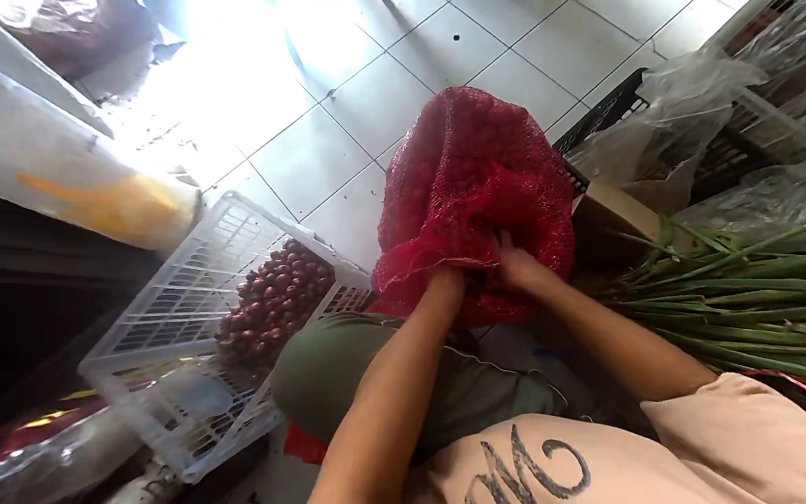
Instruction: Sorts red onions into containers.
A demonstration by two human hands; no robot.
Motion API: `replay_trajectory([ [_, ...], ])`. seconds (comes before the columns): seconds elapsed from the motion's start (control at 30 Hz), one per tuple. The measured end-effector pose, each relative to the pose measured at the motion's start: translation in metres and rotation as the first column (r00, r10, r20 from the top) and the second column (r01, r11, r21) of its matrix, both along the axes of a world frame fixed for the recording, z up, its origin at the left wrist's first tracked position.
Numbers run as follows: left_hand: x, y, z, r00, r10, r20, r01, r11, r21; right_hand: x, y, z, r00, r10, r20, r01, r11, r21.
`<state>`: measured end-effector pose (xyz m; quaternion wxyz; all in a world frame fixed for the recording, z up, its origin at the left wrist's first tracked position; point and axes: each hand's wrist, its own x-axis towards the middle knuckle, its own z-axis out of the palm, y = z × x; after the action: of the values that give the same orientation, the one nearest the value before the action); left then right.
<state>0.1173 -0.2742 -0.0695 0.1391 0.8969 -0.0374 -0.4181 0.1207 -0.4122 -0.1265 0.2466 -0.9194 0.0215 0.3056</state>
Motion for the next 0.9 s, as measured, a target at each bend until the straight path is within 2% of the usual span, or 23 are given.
replay_trajectory([
  [0.07,-0.005,-0.003,-0.013,1.0,0.003,-0.012,-0.003,1.0,0.011,-0.016,0.013,-0.02,0.99,-0.111,0.086,0.108,0.993,0.037],
  [0.13,-0.003,0.002,-0.025,1.0,0.002,0.011,-0.002,0.999,-0.048,-0.015,0.018,-0.026,0.978,-0.178,0.111,0.169,0.982,0.088],
  [0.23,0.019,0.007,-0.021,0.999,0.013,-0.033,-0.015,0.996,-0.085,-0.003,0.016,-0.019,0.968,-0.249,-0.002,0.245,0.951,0.19],
  [0.3,0.021,0.009,-0.012,0.989,0.141,-0.051,-0.149,0.961,-0.233,0.001,0.017,-0.02,0.946,-0.317,-0.066,0.321,0.889,0.325],
  [0.33,0.017,0.01,-0.012,0.969,0.242,-0.058,-0.247,0.913,-0.325,0.0,0.02,-0.02,0.925,-0.364,-0.112,0.377,0.833,0.404],
  [0.4,0.01,0.008,-0.02,0.899,0.428,-0.099,-0.422,0.781,-0.459,-0.006,0.026,-0.025,0.859,-0.477,-0.185,0.488,0.652,0.58],
  [0.47,0.006,0.007,-0.032,0.843,0.525,-0.122,-0.506,0.693,-0.514,-0.01,0.032,-0.032,0.795,-0.573,-0.198,0.524,0.487,0.699],
  [0.6,0.002,-0.005,-0.032,0.706,0.678,-0.206,-0.657,0.518,-0.548,-0.015,0.051,-0.027,0.607,-0.787,-0.111,0.553,0.318,0.77],
  [0.67,0.002,-0.012,-0.029,0.666,0.713,-0.219,-0.664,0.434,-0.609,-0.013,0.059,-0.017,0.487,-0.871,-0.062,0.542,0.246,0.803],
  [0.77,0.005,-0.022,-0.019,0.618,0.745,-0.252,-0.649,0.303,-0.699,-0.007,0.063,0.001,0.366,-0.929,-0.054,0.477,0.137,0.868],
  [0.83,0.007,-0.032,-0.011,0.573,0.757,-0.314,-0.624,0.155,-0.766,-0.003,0.062,0.016,0.324,-0.939,-0.114,0.456,0.05,0.888],
  [0.9,0.012,-0.039,-0.004,0.577,0.723,-0.381,-0.558,0.008,-0.83,0.001,0.06,0.023,0.286,-0.952,-0.107,0.393,0.014,0.919],
])
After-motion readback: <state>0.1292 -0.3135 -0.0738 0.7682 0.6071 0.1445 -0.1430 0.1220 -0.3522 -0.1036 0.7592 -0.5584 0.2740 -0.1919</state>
